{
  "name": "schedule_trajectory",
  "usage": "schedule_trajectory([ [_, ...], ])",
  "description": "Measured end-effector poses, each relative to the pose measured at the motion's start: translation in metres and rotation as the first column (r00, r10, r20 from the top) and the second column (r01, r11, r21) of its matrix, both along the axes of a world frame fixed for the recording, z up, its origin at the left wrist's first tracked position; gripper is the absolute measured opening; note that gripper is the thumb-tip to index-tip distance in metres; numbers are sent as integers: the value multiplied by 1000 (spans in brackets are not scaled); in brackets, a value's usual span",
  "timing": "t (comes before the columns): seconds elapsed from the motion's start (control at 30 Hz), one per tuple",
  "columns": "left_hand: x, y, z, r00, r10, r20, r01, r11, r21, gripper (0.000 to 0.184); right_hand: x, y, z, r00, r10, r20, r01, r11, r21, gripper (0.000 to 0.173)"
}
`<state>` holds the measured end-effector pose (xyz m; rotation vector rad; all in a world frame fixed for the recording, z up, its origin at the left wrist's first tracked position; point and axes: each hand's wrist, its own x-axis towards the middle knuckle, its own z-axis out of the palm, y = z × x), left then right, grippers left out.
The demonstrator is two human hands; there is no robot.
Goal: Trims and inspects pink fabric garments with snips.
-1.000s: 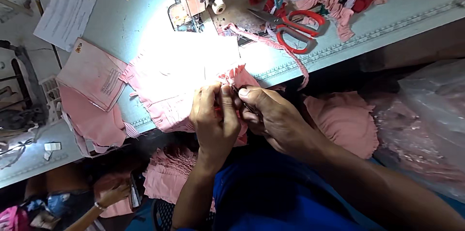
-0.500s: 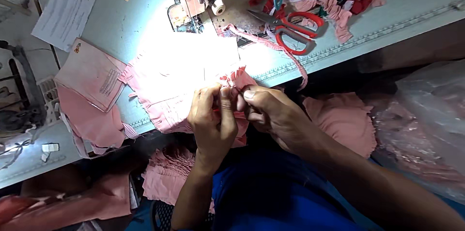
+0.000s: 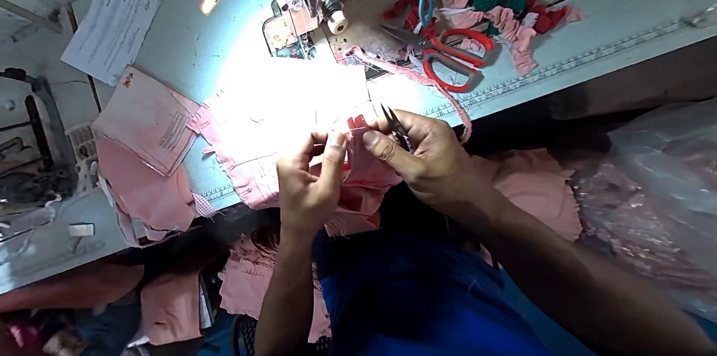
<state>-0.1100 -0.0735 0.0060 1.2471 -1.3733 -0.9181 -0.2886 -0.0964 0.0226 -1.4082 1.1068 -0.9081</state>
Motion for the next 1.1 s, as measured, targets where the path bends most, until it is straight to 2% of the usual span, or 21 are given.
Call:
schedule_trajectory([
  [0.07, -2, 3, -5, 985, 62, 161, -44, 993, -107, 21, 0, 3, 2, 1000, -14, -28, 14, 1000, -11, 9],
  [0.1, -2, 4, -7, 981, 71, 181, -47, 990, -135, 22, 1, 4, 3, 998, -20, -51, 18, 999, -34, 10],
  [0.17, -2, 4, -7, 989, 50, 140, -30, 989, -142, 14, 1, 5, 1, 992, -16, -126, 4, 995, -98, 13],
  [0.27, 3, -1, 1, 994, -59, 97, 63, 997, -47, 11, -3, 4, -3, 974, -1, -228, -46, 979, -199, 15],
  [0.37, 12, -7, 5, 972, -107, 210, 129, 987, -91, 11, -8, -4, 1, 963, 8, -268, -74, 969, -235, 16],
  [0.43, 13, -9, 10, 943, -103, 317, 155, 977, -144, 12, -12, -12, 5, 950, 12, -313, -110, 948, -299, 35],
  [0.47, 13, -8, 12, 938, -107, 330, 163, 976, -147, 14, -15, -16, 9, 938, 48, -343, -163, 935, -314, 47],
  [0.5, 12, -5, 13, 942, -112, 315, 163, 977, -139, 16, -16, -21, 12, 924, 92, -372, -220, 921, -321, 52],
  [0.53, 10, -2, 12, 953, -107, 284, 148, 981, -127, 19, -16, -25, 15, 913, 117, -390, -257, 909, -330, 46],
  [0.57, 8, 2, 8, 962, -91, 256, 123, 986, -114, 22, -15, -27, 15, 914, 123, -388, -261, 908, -329, 32],
  [0.63, 4, 14, -5, 963, -65, 263, 88, 993, -79, 34, -11, -27, 20, 937, 127, -324, -217, 942, -257, 14],
  [0.67, 4, 20, -13, 953, -47, 299, 72, 995, -76, 38, -10, -26, 23, 959, 115, -258, -172, 963, -209, 11],
  [0.73, 11, 30, -25, 936, -29, 350, 68, 993, -99, 29, -12, -22, 29, 989, 110, -103, -125, 980, -152, 9],
  [0.77, 19, 34, -23, 934, -37, 355, 80, 991, -107, 23, -13, -20, 31, 992, 118, -54, -125, 981, -147, 8],
  [0.83, 45, 38, 3, 922, -106, 372, 155, 982, -105, 18, -19, -17, 34, 982, 188, -21, -188, 970, -154, 8],
  [0.9, 72, 33, 46, 851, -168, 498, 260, 958, -120, 18, -25, -13, 37, 954, 299, -28, -299, 942, -153, 9],
  [0.97, 90, 12, 86, 673, -164, 721, 386, 910, -153, 23, -23, -9, 39, 922, 379, -74, -385, 915, -121, 9],
  [1.03, 92, -20, 105, 466, -63, 883, 459, 870, -180, 32, -12, -6, 31, 923, 376, -87, -381, 922, -61, 8],
  [1.07, 88, -33, 109, 386, -23, 922, 443, 881, -163, 38, -5, -6, 22, 936, 349, -40, -350, 937, -1, 7],
  [1.1, 81, -40, 108, 349, -7, 937, 391, 910, -139, 42, 2, -5, 9, 954, 296, 52, -299, 950, 84, 6],
])
